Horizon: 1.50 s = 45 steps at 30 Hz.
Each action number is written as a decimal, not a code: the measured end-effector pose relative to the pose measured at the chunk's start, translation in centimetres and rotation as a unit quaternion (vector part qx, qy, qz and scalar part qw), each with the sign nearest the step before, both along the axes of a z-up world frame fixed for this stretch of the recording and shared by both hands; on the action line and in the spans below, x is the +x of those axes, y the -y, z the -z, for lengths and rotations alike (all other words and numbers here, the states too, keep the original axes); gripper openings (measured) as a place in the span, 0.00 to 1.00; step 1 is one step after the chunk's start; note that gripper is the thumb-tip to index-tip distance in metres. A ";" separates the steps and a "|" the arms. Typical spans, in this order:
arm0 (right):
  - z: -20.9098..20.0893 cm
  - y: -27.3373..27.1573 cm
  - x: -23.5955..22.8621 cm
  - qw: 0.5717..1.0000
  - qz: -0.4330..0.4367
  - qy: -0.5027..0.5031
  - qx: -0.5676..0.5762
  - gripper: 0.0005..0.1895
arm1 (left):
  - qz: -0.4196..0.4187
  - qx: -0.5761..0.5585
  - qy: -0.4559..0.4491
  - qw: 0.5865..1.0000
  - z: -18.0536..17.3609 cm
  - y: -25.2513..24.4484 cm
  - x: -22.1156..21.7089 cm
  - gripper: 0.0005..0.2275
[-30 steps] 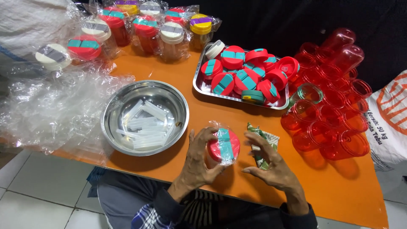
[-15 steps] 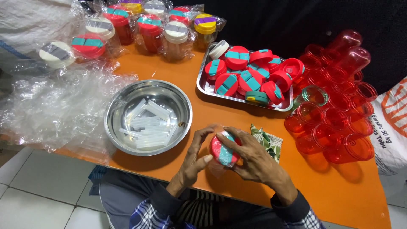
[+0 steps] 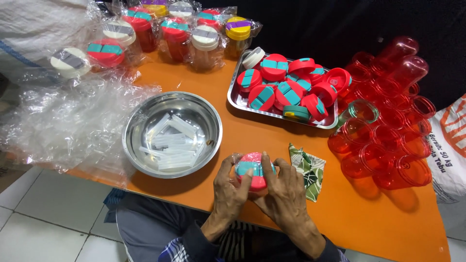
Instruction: Assembling plastic containers by attaching lids and wrapping them in plastic film for packaging.
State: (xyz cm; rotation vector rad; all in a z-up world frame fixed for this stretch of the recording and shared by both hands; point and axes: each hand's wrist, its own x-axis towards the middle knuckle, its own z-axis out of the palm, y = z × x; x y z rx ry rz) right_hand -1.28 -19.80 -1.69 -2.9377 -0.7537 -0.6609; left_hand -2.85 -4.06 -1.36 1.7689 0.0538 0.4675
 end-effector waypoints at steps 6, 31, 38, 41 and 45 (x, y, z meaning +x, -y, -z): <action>-0.4 2.0 1.3 0.993 -0.093 0.025 0.065 0.63 | -0.003 -0.163 -0.056 0.985 -0.9 0.2 0.2 0.13; 4.2 1.9 1.8 0.942 -0.224 0.010 0.248 0.48 | -0.061 0.374 0.286 0.880 -1.1 -2.1 0.0 0.11; 4.8 0.8 1.3 0.942 -0.186 0.027 0.278 0.38 | -0.024 0.327 0.207 0.921 -0.8 -1.3 -1.6 0.23; 4.5 0.0 1.2 0.939 -0.176 0.031 0.293 0.42 | -0.050 0.338 0.189 0.921 -0.3 -0.9 -1.6 0.26; 5.4 -0.2 0.6 0.947 -0.122 0.039 0.293 0.46 | -0.087 0.372 0.164 0.910 -0.1 -0.4 -1.4 0.32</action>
